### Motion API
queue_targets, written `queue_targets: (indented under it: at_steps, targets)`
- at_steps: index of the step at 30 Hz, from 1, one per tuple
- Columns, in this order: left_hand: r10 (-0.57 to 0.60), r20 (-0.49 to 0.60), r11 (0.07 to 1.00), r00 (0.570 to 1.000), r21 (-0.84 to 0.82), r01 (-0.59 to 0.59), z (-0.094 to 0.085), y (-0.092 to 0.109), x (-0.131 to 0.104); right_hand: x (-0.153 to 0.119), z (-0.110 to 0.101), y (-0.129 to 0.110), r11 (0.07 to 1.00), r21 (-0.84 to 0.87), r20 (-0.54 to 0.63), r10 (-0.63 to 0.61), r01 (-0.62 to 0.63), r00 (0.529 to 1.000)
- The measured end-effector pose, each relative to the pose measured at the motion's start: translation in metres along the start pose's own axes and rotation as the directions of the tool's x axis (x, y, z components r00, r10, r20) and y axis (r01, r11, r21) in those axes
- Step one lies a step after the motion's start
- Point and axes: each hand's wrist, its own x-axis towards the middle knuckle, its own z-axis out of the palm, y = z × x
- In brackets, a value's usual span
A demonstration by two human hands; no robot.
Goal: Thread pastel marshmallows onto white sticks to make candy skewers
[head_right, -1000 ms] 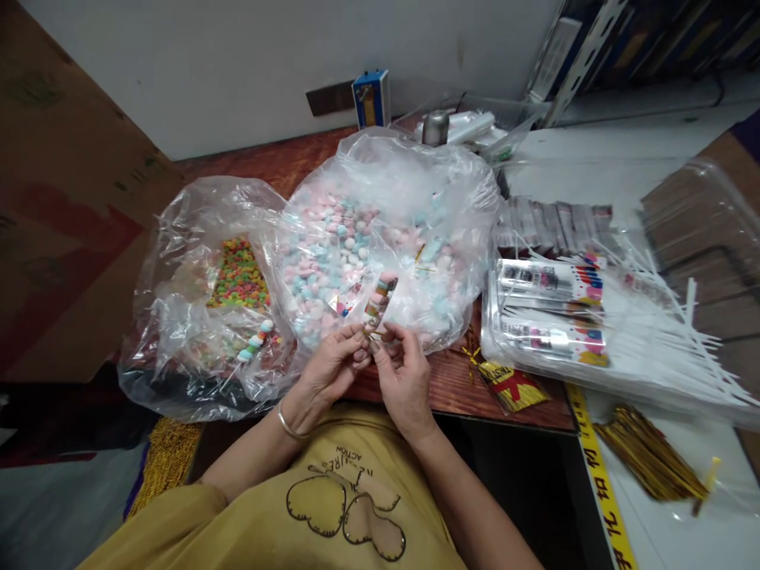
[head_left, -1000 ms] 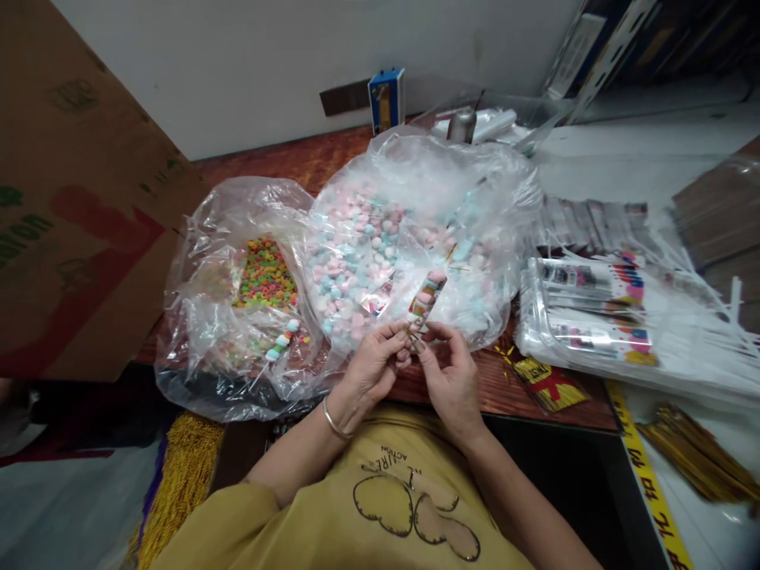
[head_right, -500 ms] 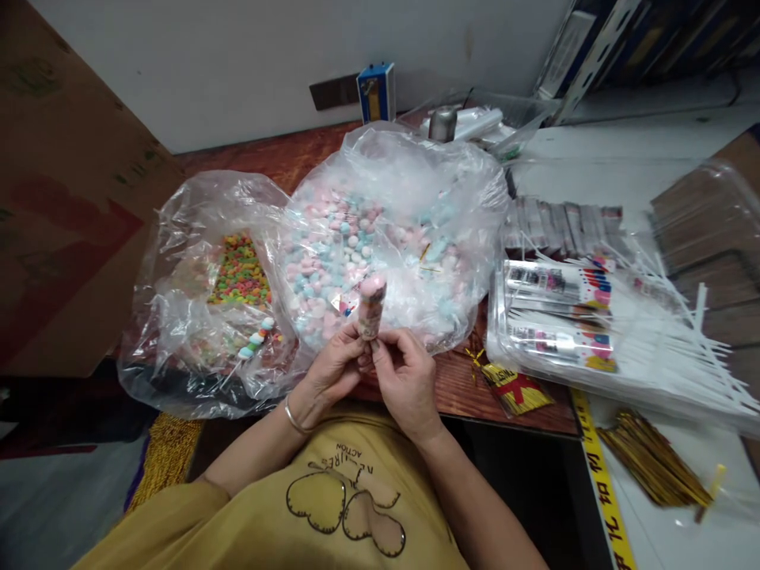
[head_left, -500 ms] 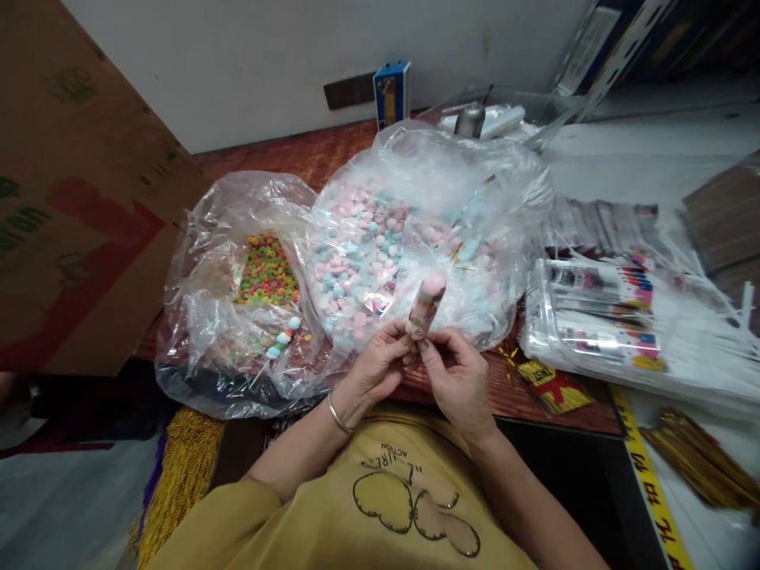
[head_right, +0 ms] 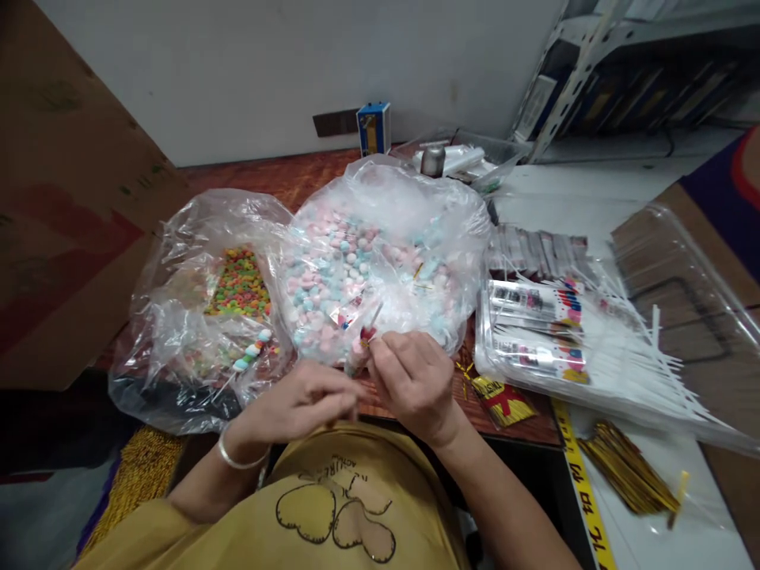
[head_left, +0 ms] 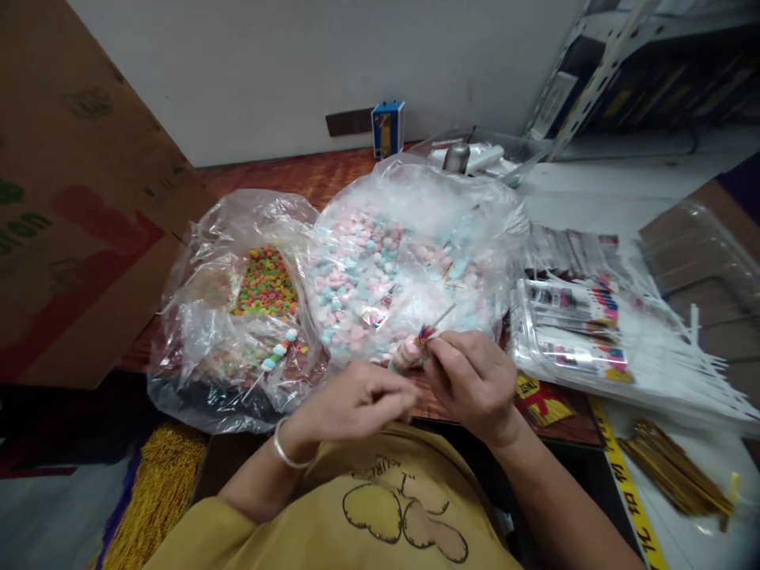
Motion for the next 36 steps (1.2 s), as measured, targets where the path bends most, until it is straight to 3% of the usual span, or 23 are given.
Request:
queue_targets:
  at_steps: [3, 4, 6, 8, 10, 13, 16, 21, 23, 25, 27, 28, 30, 33, 35, 36]
  targets:
    - [-0.1, -0.086, 0.978, 0.991, -0.191, 0.082, 0.0, -0.017, 0.012, -0.001, -0.001, -0.008, 0.992, 0.057, 0.098, -0.119, 0.114, 0.988]
    - [-0.089, -0.114, 0.966, 0.989, -0.253, 0.058, -0.003, -0.022, 0.016, -0.003, 0.0, -0.011, 0.987, 0.127, 0.129, -0.112, 0.096, 0.985]
    - [-0.015, -0.131, 0.957, 0.991, -0.291, -0.024, -0.009, -0.027, 0.02, -0.006, 0.004, -0.016, 0.956, 0.287, 0.205, -0.004, -0.057, 0.979]
    - [0.099, -0.068, 0.986, 0.993, -0.131, -0.107, -0.013, -0.026, 0.018, -0.007, 0.006, -0.018, 0.867, 0.401, 0.303, 0.179, -0.295, 0.936]
    - [0.202, 0.015, 0.96, 0.979, 0.194, -0.201, -0.015, -0.024, 0.014, -0.006, 0.006, -0.017, 0.759, 0.442, 0.352, 0.342, -0.477, 0.871]
    - [0.273, 0.025, 0.781, 0.962, 0.578, -0.237, -0.011, -0.027, 0.012, -0.003, 0.002, -0.017, 0.706, 0.482, 0.363, 0.378, -0.518, 0.852]
    - [0.372, -0.051, 0.718, 0.927, 0.649, -0.252, -0.008, -0.033, 0.012, -0.002, 0.004, -0.016, 0.699, 0.5, 0.438, 0.305, -0.511, 0.846]
    - [0.487, 0.019, 0.707, 0.873, 0.579, -0.407, -0.008, -0.036, 0.008, -0.006, 0.014, 0.001, 0.512, 0.501, 0.405, 0.573, -0.698, 0.712]
    - [0.47, -0.139, 0.781, 0.872, 0.525, -0.338, -0.009, -0.04, 0.006, -0.006, 0.016, 0.004, 0.501, 0.566, 0.351, 0.572, -0.654, 0.741]
    - [0.379, -0.387, 0.892, 0.84, 0.394, -0.222, -0.014, -0.045, 0.003, -0.004, 0.018, -0.001, 0.507, 0.644, 0.279, 0.541, -0.573, 0.793]
    - [0.299, -0.618, 0.951, 0.727, 0.252, -0.177, -0.025, -0.044, -0.005, 0.002, 0.022, -0.012, 0.465, 0.734, 0.2, 0.548, -0.494, 0.812]
    - [0.296, -0.714, 0.955, 0.634, 0.222, -0.196, -0.033, -0.04, -0.013, 0.007, 0.024, -0.019, 0.427, 0.778, 0.173, 0.56, -0.461, 0.81]
    - [0.377, -0.843, 0.92, 0.383, 0.295, -0.257, -0.051, -0.026, -0.037, 0.02, 0.033, -0.037, 0.341, 0.852, 0.155, 0.561, -0.398, 0.813]
    - [0.575, -0.818, 0.801, -0.008, 0.564, -0.201, -0.068, 0.006, -0.086, 0.037, 0.058, -0.075, 0.19, 0.913, 0.247, 0.449, -0.362, 0.859]
    - [0.681, -0.706, 0.701, -0.196, 0.705, -0.108, -0.067, 0.025, -0.119, 0.039, 0.084, -0.11, 0.09, 0.913, 0.36, 0.287, -0.399, 0.888]
    - [0.715, -0.651, 0.661, -0.255, 0.749, -0.057, -0.063, 0.031, -0.131, 0.036, 0.098, -0.129, 0.058, 0.898, 0.421, 0.18, -0.437, 0.889]
